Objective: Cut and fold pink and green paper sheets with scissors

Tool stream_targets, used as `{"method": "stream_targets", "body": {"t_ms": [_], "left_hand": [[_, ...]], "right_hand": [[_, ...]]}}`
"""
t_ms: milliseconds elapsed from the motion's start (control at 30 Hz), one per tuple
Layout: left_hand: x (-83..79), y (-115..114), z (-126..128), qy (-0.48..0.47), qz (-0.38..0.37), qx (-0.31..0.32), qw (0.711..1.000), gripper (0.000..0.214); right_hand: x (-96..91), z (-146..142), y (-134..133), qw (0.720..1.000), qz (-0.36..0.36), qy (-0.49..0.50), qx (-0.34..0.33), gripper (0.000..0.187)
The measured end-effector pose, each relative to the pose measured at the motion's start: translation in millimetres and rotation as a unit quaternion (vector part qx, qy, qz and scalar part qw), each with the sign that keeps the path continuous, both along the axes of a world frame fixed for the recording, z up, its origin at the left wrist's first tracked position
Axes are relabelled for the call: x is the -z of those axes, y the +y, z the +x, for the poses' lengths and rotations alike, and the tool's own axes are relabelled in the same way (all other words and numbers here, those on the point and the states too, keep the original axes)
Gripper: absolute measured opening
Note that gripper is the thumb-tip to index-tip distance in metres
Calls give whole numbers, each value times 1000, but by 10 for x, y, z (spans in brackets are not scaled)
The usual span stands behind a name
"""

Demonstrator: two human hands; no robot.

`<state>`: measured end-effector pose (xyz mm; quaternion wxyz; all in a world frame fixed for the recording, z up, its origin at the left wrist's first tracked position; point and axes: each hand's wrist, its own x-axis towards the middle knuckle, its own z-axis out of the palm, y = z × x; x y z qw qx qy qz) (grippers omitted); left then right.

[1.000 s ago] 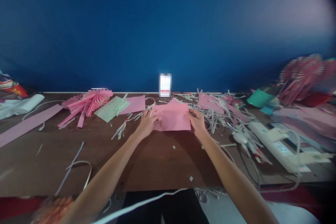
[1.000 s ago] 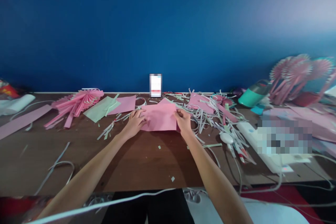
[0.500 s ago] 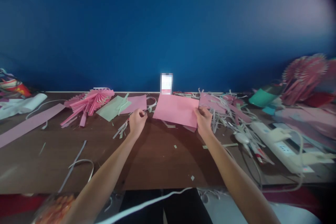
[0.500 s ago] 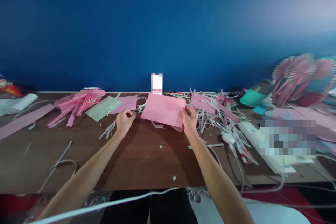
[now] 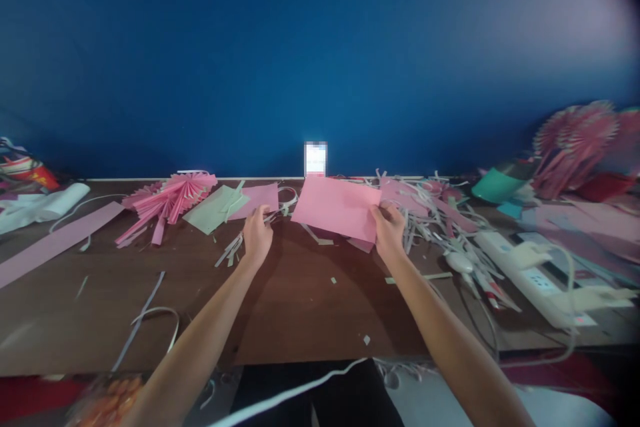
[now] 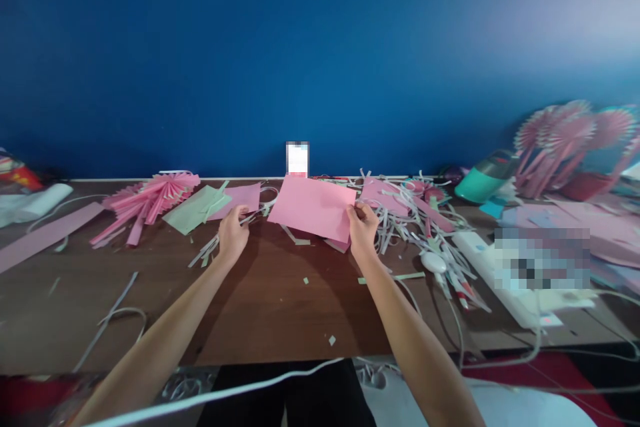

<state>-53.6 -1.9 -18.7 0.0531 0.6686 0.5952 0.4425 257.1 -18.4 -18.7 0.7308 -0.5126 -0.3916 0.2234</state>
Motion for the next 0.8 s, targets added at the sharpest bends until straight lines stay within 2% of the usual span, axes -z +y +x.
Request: {"method": "stream_targets", "body": {"t_ms": [67,167,300,400,467,600,733,800], "left_hand": [[14,3,-11,-1,-5,-18,1000,24],[37,5,-20,1,-28,-59,998,12],[-2,-10,6,-16,-34,-51,998,18],[-88,-51,72,-65,46,-23,997,23],[-142,-84,123,-130,67,15,989,29],[-180,-111,179,-226,-1,90,970,35],[-156,-89,165,-202,-89,144,965,35],[-141,-78,156,-202,-104,160,961,34]], "right_hand": [[13,-4,-4,1000,-3,2,-13,24],[26,-35,-29,998,-21,1,-62,24],[-12,-119,-86,988,-54,-11,-145,25],[-60,-184,-120,977,-49,-59,-199,25],[-81,-218,-132,968,-40,-82,-233,24],[-105,-249,-142,964,-26,-98,-247,24],[-138,-241,-148,963,-22,-117,-241,24],[-155,-221,-154,968,-18,-144,-203,24]]}}
